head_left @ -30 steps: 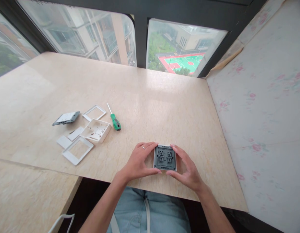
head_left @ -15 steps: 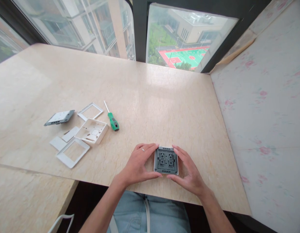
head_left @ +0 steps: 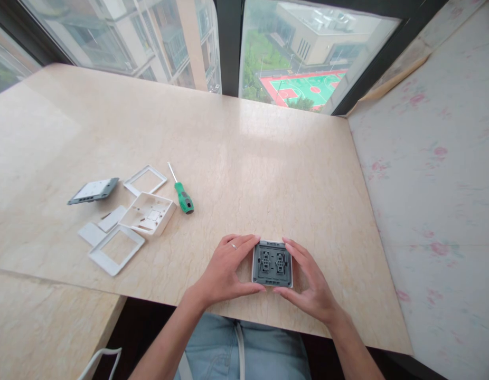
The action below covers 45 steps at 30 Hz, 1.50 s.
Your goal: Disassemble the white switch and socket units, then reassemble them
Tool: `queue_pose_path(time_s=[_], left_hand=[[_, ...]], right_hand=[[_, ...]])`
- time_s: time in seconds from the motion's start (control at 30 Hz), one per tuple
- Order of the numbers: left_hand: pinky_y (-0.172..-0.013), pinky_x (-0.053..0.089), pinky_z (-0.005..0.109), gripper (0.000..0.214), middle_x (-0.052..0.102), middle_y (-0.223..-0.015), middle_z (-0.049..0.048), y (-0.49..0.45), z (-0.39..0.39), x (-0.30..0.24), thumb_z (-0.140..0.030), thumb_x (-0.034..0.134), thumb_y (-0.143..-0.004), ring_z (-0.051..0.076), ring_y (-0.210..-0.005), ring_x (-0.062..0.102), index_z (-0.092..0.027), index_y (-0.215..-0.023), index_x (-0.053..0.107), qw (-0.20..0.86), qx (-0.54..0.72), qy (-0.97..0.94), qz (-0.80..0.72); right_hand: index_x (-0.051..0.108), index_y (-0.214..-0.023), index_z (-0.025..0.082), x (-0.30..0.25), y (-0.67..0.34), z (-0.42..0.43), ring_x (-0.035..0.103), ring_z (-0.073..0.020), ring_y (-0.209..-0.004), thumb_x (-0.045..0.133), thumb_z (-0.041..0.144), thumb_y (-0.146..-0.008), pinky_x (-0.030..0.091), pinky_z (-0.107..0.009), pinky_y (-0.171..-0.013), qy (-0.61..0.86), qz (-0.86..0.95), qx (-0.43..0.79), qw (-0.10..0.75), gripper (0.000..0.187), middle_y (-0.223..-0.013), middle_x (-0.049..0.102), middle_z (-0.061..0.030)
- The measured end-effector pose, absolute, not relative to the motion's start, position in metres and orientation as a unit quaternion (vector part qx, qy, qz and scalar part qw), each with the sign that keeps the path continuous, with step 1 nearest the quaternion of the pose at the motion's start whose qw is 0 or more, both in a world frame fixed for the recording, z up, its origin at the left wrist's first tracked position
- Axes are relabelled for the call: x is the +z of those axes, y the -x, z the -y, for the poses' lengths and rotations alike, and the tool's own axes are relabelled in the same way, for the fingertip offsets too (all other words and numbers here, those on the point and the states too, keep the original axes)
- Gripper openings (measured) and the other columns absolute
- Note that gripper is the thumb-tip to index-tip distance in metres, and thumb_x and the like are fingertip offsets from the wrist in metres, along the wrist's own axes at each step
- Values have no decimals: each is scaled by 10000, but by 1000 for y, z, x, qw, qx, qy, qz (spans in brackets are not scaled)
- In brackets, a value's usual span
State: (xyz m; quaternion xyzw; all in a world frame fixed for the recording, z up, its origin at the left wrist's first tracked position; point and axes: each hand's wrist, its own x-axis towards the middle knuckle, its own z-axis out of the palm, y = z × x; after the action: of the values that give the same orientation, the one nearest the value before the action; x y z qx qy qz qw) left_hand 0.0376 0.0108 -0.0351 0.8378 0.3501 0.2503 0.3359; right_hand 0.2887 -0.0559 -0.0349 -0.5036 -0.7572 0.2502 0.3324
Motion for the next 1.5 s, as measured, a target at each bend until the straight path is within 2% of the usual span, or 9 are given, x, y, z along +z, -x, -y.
queue_pose_path(time_s=[0.67,1.17,1.5], left_hand=[[-1109,369,501,936,583,-1415,166,-38,-10,-33,-659,735,-764,323,-1279,575,-225,-1506,363,333,245,-840,-352],[-1120,362,506,970,575,-1432,153,-40,-8,-34,-631,776,-727,328,-1302,560,-252,-1513,351,332,248,-836,-359],[-1124,357,492,962,592,-1413,151,-43,-5,-32,-624,801,-700,318,-1287,571,-227,-1476,395,325,258,-833,-365]], right_hand=[[305,-1553,284,-34,-287,55,443,-331,-1418,760,355,-853,429,-557,-1138,513,754,251,325,838,-1535,454,-148],[286,-1564,299,-39,-288,56,405,-337,-1452,768,394,-837,402,-568,-1153,515,753,246,327,878,-1562,427,-146],[271,-1569,301,-46,-287,56,385,-334,-1464,777,374,-831,379,-563,-1170,520,749,239,335,897,-1571,409,-148]])
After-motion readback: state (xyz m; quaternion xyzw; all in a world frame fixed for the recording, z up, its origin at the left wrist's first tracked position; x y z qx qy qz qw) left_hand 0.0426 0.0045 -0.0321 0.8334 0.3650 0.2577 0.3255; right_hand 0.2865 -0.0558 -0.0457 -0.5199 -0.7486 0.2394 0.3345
